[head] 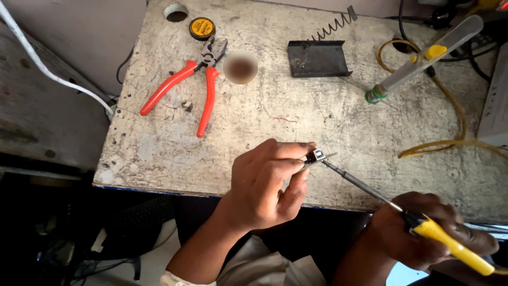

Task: The person holds a green circuit board in one hand and a soldering iron in the other, soldering a small component onto the board. They reposition the board and component repeatedly, touch the iron tip to the component's contacts, and continue working on the board over the workbench.

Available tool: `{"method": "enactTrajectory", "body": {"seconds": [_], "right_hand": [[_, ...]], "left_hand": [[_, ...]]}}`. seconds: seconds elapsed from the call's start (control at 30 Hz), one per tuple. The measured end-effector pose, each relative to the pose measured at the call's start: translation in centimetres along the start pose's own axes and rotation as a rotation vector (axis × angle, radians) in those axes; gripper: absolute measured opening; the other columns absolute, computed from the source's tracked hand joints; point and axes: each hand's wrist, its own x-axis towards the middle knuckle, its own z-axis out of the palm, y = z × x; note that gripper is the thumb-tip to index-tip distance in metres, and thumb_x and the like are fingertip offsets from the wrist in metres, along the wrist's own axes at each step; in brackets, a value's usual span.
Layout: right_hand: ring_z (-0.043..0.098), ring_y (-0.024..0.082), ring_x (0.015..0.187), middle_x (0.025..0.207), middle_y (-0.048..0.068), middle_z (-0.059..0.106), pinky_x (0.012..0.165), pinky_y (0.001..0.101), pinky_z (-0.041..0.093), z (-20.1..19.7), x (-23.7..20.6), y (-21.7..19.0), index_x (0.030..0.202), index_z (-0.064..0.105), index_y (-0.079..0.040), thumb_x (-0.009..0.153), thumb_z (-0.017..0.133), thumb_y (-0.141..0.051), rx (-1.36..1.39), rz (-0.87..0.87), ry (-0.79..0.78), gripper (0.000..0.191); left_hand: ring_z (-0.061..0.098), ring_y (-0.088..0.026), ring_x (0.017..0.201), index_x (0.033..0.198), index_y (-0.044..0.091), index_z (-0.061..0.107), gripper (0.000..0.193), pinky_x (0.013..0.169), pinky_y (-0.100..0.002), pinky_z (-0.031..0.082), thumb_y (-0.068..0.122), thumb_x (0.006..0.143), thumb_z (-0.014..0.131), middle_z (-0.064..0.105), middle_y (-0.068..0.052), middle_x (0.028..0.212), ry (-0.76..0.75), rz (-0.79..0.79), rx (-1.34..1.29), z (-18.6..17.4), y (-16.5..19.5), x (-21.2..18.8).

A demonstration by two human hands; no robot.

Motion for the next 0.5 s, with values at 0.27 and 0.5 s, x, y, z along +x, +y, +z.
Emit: {"method": "enactTrajectory", "body": {"seconds": [0.27,0.5], "right_hand": [[0.058,0.01,0.093,0.109,0.001,0.058,0.082,0.0233,0.049,-0.3,-1.2,1.4,0.134,0.046,-0.011,0.108,0.05,-0.037,-0.218,-0.305,-0.018,0.037],[0.053,0.012,0.057,0.069,0.007,0.056,0.065,0.0223,0.047,-4.7,-3.0,0.4,0.086,0.054,0.003,0.105,0.057,-0.021,1.019,0.174,-0.212,0.031]], "left_hand": [[0.074,-0.029,0.096,0.107,0.002,0.048,0.025,0.075,-0.035,0.06,-0.005,0.095,0.069,0.069,-0.017,0.113,0.021,-0.048,0.011,-1.5,0.2,-0.1],[0.075,-0.029,0.098,0.109,0.002,0.049,0.024,0.074,-0.034,0.06,-0.004,0.096,0.069,0.07,-0.017,0.114,0.042,-0.096,-0.007,-3.1,0.9,-0.8]]}}
